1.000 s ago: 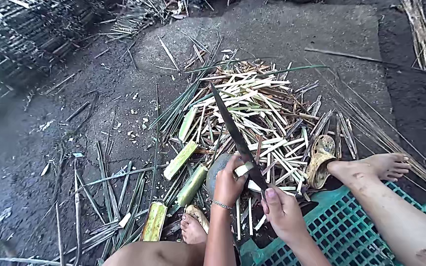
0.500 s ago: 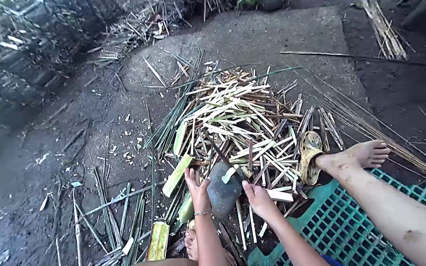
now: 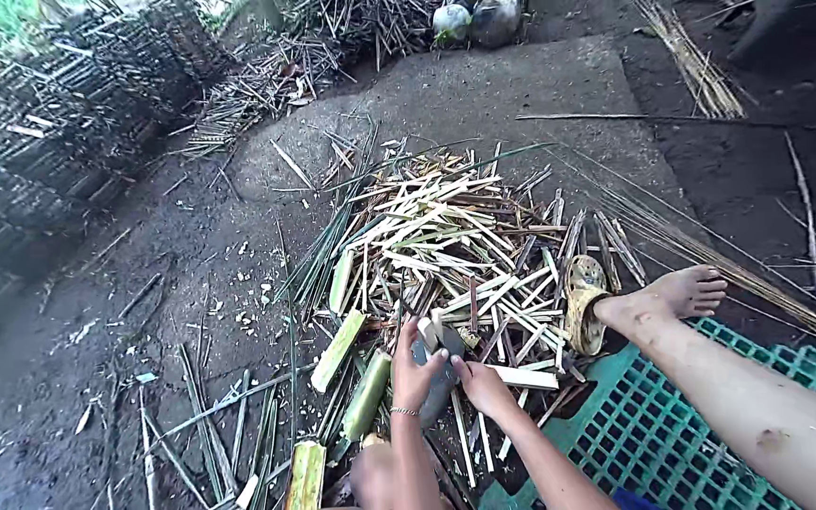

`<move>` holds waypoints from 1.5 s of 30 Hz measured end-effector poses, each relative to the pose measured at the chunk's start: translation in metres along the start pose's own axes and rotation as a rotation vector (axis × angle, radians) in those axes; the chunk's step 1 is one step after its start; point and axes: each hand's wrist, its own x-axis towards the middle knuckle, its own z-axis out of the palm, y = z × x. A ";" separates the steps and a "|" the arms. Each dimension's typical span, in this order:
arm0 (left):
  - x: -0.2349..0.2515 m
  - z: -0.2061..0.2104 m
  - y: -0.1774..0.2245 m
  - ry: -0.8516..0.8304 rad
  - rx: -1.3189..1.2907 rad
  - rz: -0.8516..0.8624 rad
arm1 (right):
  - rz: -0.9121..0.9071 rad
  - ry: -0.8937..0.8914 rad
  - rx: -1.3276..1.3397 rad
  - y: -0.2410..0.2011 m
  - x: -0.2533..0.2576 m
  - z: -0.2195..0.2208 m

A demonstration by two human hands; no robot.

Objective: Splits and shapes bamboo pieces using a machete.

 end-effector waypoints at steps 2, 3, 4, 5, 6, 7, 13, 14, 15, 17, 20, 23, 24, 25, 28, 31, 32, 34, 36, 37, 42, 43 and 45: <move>-0.009 0.015 0.003 0.189 0.004 0.142 | -0.027 0.001 -0.034 -0.009 -0.021 -0.010; -0.009 0.020 0.005 0.281 -0.027 0.300 | -0.055 0.039 -0.045 -0.014 -0.032 -0.016; -0.011 0.020 0.008 0.303 -0.063 0.435 | -0.080 0.085 -0.051 -0.015 -0.043 -0.018; -0.015 0.016 0.010 0.268 -0.071 0.495 | -0.089 0.121 -0.055 -0.012 -0.052 -0.015; -0.018 0.010 0.012 0.203 -0.026 0.474 | -0.078 0.136 -0.044 -0.006 -0.053 -0.007; -0.018 0.003 0.012 0.112 0.076 0.378 | -0.044 0.122 -0.029 0.004 -0.045 0.005; -0.003 0.002 0.004 -0.040 0.239 0.013 | 0.099 -0.006 0.010 0.031 -0.002 0.030; -0.008 0.002 0.001 -0.051 0.244 -0.002 | 0.099 -0.010 0.040 0.034 -0.008 0.031; -0.007 0.002 -0.002 -0.068 0.260 -0.014 | 0.091 0.003 0.077 0.034 -0.011 0.028; -0.003 0.004 -0.009 -0.045 0.295 -0.021 | 0.040 0.080 0.192 0.031 -0.017 0.021; -0.005 0.007 -0.014 0.049 0.341 0.009 | -0.087 0.166 0.398 0.021 -0.036 0.012; -0.010 0.011 -0.011 0.087 0.370 0.079 | -0.342 0.273 0.521 -0.008 -0.067 -0.010; -0.011 0.013 -0.010 0.102 0.374 0.113 | -0.436 0.315 0.541 -0.017 -0.075 -0.015; -0.013 0.016 -0.010 0.107 0.377 0.129 | -0.508 0.343 0.547 -0.024 -0.079 -0.019; -0.015 0.020 -0.011 0.092 0.369 0.152 | -0.491 0.324 0.400 -0.030 -0.079 -0.022; -0.014 0.022 -0.010 0.083 0.375 0.129 | -0.295 0.205 0.207 -0.026 -0.065 -0.020; -0.013 0.022 -0.009 0.074 0.379 0.116 | -0.270 0.201 0.177 -0.025 -0.062 -0.019; -0.013 0.021 -0.009 0.053 0.355 0.110 | -0.250 0.192 0.173 -0.026 -0.062 -0.019; -0.015 0.012 -0.011 -0.018 0.227 0.130 | -0.280 0.192 0.215 -0.025 -0.069 -0.022; -0.014 0.004 -0.011 -0.051 0.122 0.141 | -0.338 0.215 0.251 -0.026 -0.075 -0.027; -0.014 -0.025 -0.012 0.422 -0.275 0.122 | -0.716 0.418 0.453 -0.036 -0.114 -0.054; -0.012 -0.028 -0.009 0.538 -0.336 0.097 | -0.691 0.440 0.430 -0.033 -0.108 -0.051; -0.007 -0.032 -0.005 0.694 -0.417 0.053 | -0.463 0.388 0.277 -0.018 -0.080 -0.030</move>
